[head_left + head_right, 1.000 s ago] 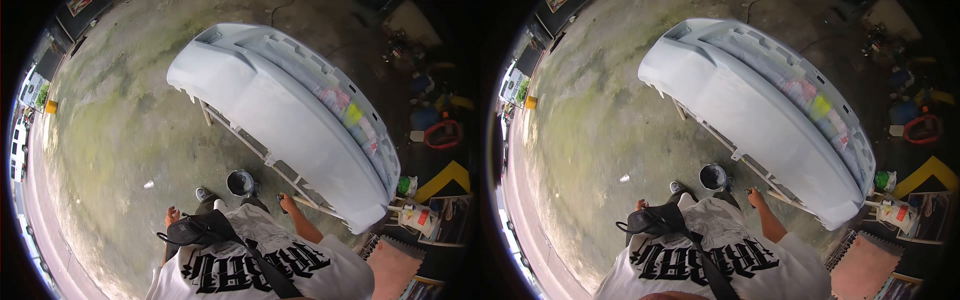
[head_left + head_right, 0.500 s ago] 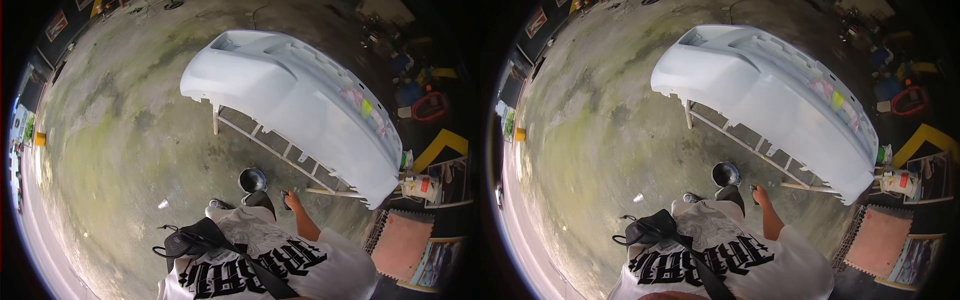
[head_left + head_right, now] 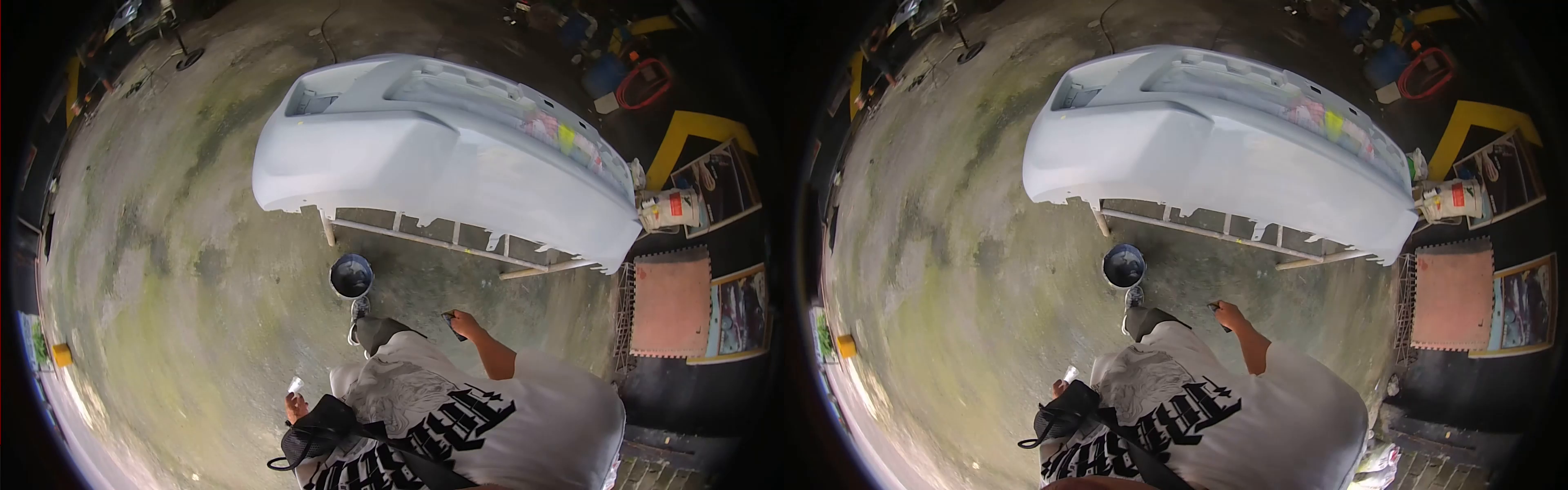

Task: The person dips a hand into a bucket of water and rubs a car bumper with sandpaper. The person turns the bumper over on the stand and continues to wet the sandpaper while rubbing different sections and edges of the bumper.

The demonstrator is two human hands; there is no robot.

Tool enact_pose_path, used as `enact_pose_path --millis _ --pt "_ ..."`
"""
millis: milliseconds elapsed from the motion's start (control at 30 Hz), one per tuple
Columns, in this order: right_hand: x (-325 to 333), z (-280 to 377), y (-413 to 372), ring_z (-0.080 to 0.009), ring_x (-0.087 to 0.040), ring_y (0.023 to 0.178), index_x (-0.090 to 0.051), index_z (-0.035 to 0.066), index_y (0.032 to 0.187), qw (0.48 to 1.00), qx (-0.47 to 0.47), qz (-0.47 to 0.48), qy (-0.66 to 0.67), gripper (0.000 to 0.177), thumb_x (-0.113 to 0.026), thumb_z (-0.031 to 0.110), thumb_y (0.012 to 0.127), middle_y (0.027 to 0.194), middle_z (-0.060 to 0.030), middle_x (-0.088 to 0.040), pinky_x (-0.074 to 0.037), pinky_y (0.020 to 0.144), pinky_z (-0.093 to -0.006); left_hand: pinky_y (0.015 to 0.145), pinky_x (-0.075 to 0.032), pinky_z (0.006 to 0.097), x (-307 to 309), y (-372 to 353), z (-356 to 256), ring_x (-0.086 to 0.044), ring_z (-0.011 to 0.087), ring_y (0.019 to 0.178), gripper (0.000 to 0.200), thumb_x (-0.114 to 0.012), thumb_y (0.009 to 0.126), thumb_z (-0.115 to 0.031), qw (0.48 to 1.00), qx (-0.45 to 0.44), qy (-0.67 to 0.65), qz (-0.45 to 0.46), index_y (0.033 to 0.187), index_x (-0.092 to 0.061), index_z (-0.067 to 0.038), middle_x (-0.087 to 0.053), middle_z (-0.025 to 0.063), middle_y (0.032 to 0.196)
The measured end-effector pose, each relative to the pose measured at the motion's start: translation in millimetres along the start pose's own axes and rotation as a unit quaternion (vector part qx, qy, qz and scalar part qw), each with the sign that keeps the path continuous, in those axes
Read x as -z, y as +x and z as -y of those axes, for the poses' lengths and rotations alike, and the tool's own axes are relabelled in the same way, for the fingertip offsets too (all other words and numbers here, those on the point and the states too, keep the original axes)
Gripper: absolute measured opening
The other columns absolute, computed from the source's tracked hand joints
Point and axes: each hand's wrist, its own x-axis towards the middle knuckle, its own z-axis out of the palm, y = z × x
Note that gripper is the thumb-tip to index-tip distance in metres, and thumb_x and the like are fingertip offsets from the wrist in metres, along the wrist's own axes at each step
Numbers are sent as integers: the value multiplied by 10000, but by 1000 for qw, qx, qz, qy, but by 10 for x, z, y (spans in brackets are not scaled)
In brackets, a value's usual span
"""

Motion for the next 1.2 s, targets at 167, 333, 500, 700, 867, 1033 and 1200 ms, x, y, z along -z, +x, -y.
enact_pose_path --millis 167,333,500,700,867,1033,1200 --pt "-250 584 366 -240 -621 678 -630 55 1168 999 16 39 -13 278 -511 193 958 850 -136 -661 -473 587 -399 675 -557 410 369 517 -453 -693 261 831 405 -688 941 -343 999 -19 20 32 1233 -610 -73 -705 116 926" --pt "-952 972 1442 -253 -624 680 -639 58 1129 912 305 -18 -273 248 -533 203 957 819 -129 -654 -486 620 -405 670 -555 410 780 733 -434 -691 257 831 406 -691 937 -348 997 6 60 56 1225 -614 -72 -702 106 918" --pt "-1181 1778 1477 -247 -630 679 -663 56 1107 953 296 -35 -45 261 -601 252 947 819 -130 -665 -485 623 -394 664 -554 411 1195 871 -480 -688 253 831 407 -694 933 -352 992 18 90 86 1217 -618 -71 -698 96 910" --pt "-1622 2183 1553 -280 -694 989 -605 112 1311 991 95 -78 59 381 -562 178 938 1083 -177 -714 -517 849 -373 658 -553 411 1931 1325 -554 -685 248 830 408 -697 929 -358 985 -25 111 131 1207 -623 -69 -694 85 900" --pt "-2794 1090 2802 -357 -676 1050 -630 87 1247 982 152 -98 60 359 -533 125 904 1079 -199 -723 -530 840 -452 857 -558 340 1879 2348 -847 -667 219 1023 340 -603 1015 -132 995 -49 75 49 1337 -571 -29 -688 129 1171" --pt "-3167 1823 3828 -294 -673 894 -660 74 1190 988 71 -106 89 360 -534 99 854 893 -157 -694 -528 775 -380 967 -507 383 967 2659 -1183 -608 262 1185 389 -568 1047 -205 992 -95 5 -86 1381 -527 -9 -616 153 1327" --pt "-3767 1597 5076 -158 -585 772 -644 46 1145 948 27 32 314 347 -588 47 803 869 -40 -629 -493 710 -340 1031 -435 439 435 2700 -1235 -506 335 1327 500 -504 1055 -290 970 -186 157 -16 1459 -443 -2 -506 205 1459"
